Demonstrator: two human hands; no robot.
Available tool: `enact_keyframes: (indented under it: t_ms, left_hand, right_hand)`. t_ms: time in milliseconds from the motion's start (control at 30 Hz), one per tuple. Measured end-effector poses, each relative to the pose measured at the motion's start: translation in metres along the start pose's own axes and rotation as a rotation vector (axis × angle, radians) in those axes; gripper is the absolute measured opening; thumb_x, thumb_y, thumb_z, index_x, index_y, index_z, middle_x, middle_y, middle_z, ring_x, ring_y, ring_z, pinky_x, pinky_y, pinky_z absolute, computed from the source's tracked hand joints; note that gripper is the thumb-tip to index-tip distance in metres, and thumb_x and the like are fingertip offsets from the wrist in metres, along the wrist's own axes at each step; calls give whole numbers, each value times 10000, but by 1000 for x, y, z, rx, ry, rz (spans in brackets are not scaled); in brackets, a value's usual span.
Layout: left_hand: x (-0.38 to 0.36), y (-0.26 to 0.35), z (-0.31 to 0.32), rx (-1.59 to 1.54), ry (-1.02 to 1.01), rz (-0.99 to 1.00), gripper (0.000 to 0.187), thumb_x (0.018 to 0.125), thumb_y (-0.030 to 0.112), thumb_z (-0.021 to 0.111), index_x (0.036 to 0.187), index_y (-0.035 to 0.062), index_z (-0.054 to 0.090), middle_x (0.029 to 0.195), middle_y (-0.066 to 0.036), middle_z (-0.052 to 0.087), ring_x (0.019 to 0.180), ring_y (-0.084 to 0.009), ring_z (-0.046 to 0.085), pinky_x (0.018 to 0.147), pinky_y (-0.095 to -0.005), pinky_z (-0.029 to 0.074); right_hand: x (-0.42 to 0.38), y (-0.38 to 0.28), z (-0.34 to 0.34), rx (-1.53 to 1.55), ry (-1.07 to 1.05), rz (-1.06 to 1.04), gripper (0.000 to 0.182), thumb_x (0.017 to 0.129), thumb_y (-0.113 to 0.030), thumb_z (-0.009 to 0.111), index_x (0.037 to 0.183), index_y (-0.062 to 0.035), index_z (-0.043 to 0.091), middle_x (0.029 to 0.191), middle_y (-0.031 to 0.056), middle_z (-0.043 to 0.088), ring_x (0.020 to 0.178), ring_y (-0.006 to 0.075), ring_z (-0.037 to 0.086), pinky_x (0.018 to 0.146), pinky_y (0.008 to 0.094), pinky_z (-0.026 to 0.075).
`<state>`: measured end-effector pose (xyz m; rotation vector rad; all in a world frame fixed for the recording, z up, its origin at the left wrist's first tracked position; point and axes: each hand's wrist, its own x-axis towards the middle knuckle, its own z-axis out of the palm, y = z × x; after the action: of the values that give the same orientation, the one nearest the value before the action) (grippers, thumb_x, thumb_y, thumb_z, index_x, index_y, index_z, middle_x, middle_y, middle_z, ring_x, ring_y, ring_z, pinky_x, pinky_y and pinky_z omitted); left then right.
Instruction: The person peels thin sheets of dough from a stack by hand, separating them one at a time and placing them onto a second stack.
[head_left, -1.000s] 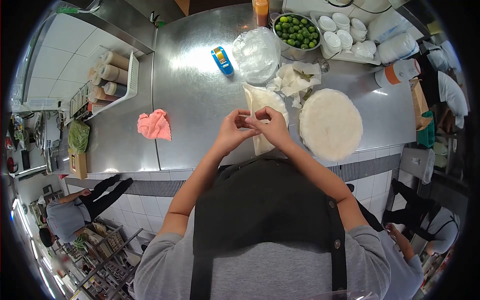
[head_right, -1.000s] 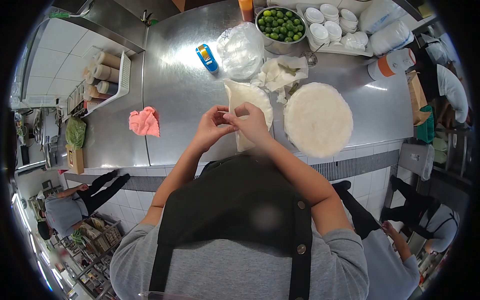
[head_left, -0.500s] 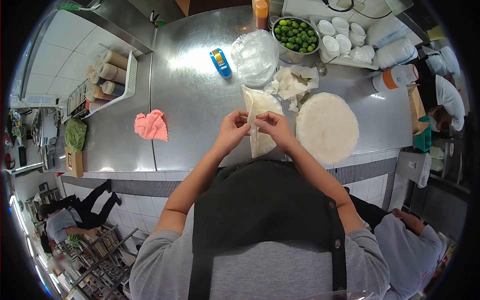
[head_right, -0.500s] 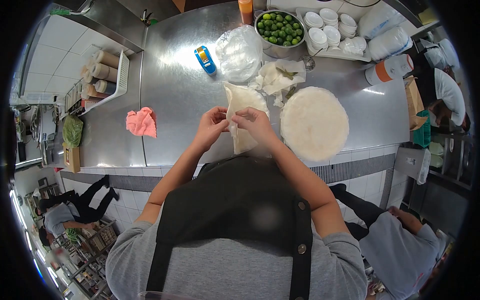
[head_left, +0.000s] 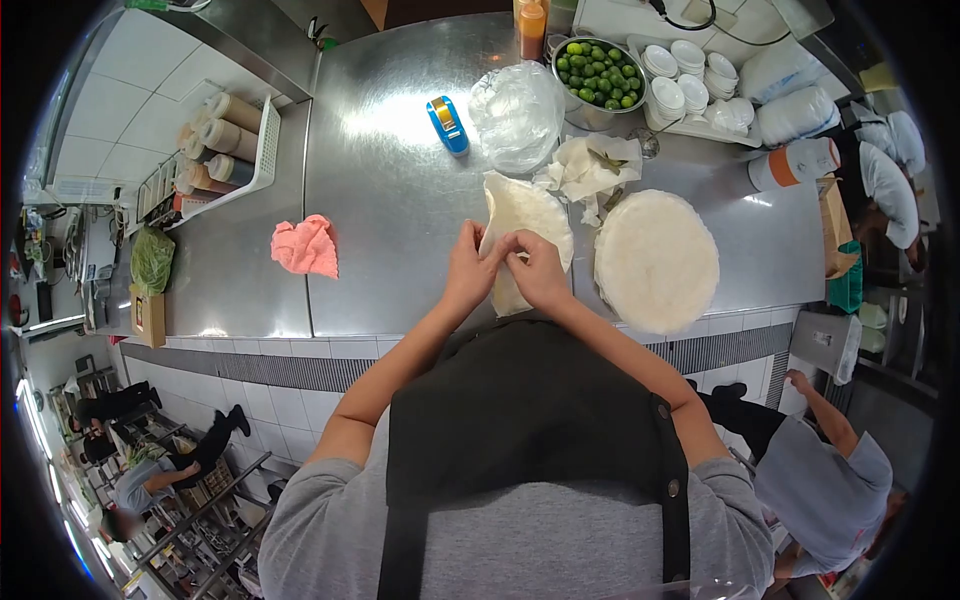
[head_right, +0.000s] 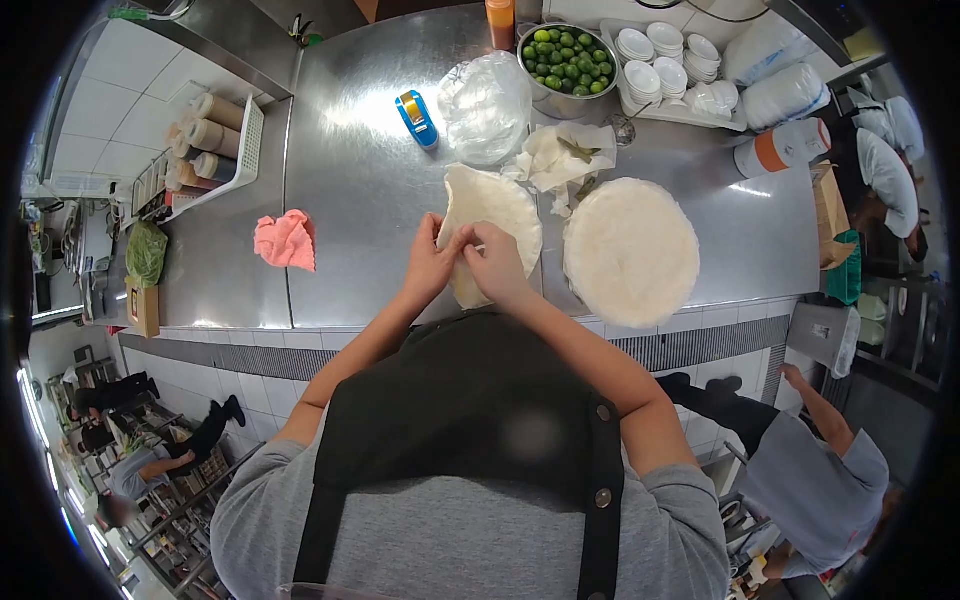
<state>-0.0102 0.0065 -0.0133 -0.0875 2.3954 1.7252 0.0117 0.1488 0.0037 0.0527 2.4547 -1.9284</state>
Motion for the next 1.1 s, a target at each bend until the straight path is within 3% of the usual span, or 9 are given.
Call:
enact_keyframes:
  t_ms: [100,233,433,600,633,733,900,1000,1100]
  left_hand:
    - [6,6,-11,-16,-86,4,301,882,260,793,912,14,622,805,-22,639,741,-97,577,675,-304,498]
    - [10,18,-29,-220,-247,-79,287,828,157,825,765,55,564,729,2,608,679,-85,533,630,-287,467]
    - [24,-21,-31,-109,68,-74,279,748,-58,718,673,87,492,693,28,569,658,-56,485,577,-256,392]
    - [15,-8,-7,-188,232,-14,138,771,-80,664,831,36,618,857,-46,672,815,-123,612,753,-285,495]
    - [13,-6,-6,-238,131,-28,276,798,-85,629,1052,7,684,1017,-94,711,938,-163,652,866,-303,508]
    - [10,-3,1,-171,-40,18,367,812,-80,597,1155,5,696,1031,-136,733,953,-196,684,863,-319,518]
    - [1,16,8,-141,-76,101,291,899,4,619,1179,4,700,1009,-118,737,926,-159,665,849,-301,514]
    - [2,3,4,-189,-37,81,240,953,77,625,1165,-5,704,967,-88,738,895,-130,642,823,-290,511]
    - [5,-9,-15,-269,54,-10,237,978,116,624,1156,-20,700,945,-63,735,856,-104,624,794,-283,506]
  right_hand:
    - [6,7,-3,-8,-52,47,128,908,-100,642,927,22,679,835,154,708,806,263,703,712,347,549]
    - [9,21,-15,-28,-69,34,142,913,-118,636,937,16,677,816,155,704,783,251,698,672,351,524]
    - [10,99,-27,14,160,246,163,904,-144,653,896,19,661,729,156,678,631,224,643,604,381,477]
    - [3,94,-39,-70,171,323,211,879,-179,683,849,21,624,717,148,670,629,214,632,592,386,459]
    - [4,92,-41,-69,175,324,211,879,-179,683,849,21,624,717,148,670,629,214,632,592,386,459]
    - [13,73,-43,-195,72,217,264,843,-224,731,858,15,620,737,139,674,662,212,636,616,379,471]
    - [46,25,-36,-194,145,-43,319,734,-250,824,851,-10,649,704,108,652,648,200,617,631,353,485]
    - [73,42,-53,-188,-198,143,308,709,-250,831,794,-2,670,680,128,662,626,228,636,618,381,489]
    - [77,58,-69,-315,1,157,297,708,-258,825,754,0,686,642,130,647,597,229,632,594,382,482]
